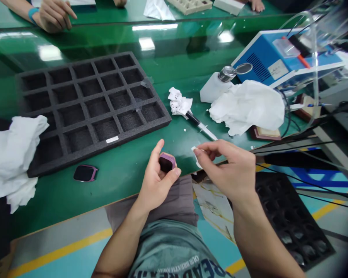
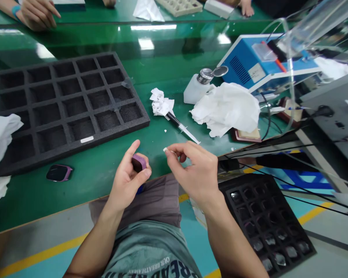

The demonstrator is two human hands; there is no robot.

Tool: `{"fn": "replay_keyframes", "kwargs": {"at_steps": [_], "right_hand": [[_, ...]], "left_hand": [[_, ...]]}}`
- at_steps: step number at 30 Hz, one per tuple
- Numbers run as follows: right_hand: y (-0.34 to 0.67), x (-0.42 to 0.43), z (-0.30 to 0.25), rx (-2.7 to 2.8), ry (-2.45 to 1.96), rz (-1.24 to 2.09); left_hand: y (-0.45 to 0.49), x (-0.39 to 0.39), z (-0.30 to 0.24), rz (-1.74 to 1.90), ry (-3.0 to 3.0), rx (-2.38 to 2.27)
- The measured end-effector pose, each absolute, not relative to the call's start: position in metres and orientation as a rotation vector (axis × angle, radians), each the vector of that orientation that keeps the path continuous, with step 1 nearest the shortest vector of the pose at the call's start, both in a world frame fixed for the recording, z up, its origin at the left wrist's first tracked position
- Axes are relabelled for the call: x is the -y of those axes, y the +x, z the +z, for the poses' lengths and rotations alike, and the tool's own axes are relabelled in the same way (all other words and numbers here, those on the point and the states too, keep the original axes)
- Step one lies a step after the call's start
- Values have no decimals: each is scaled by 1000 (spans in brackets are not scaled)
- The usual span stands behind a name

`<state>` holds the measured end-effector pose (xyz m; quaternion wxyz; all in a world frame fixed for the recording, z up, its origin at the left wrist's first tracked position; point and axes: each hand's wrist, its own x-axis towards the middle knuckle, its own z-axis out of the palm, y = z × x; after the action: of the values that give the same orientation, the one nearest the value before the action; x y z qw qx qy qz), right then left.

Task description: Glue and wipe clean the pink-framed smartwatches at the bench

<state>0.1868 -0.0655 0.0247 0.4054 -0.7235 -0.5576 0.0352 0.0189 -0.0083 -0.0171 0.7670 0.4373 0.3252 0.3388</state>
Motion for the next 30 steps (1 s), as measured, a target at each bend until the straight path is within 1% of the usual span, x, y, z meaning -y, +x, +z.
{"fn": "replay_keyframes", "kwargs": {"at_steps": [2,5,9,16,26,30], "right_hand": [[184,65,34,1417,-1791,95],[172,62,43,1441,-1701,198],[162,53,33,1563,-1536,343],[186,41,3,1565,-1693,178],[176,53,23,1505,-1528,308],[167,50,21,1535,-1406,384]], "left_hand": [[19,8,-18,744,949,-715],[19,8,-21,742,960,-734],[18,8,-25,738,912,-702],[14,4,-22,647,682,-475],[12,2,-17,621,593,-469],[11,2,-17,606,584,-482]]}}
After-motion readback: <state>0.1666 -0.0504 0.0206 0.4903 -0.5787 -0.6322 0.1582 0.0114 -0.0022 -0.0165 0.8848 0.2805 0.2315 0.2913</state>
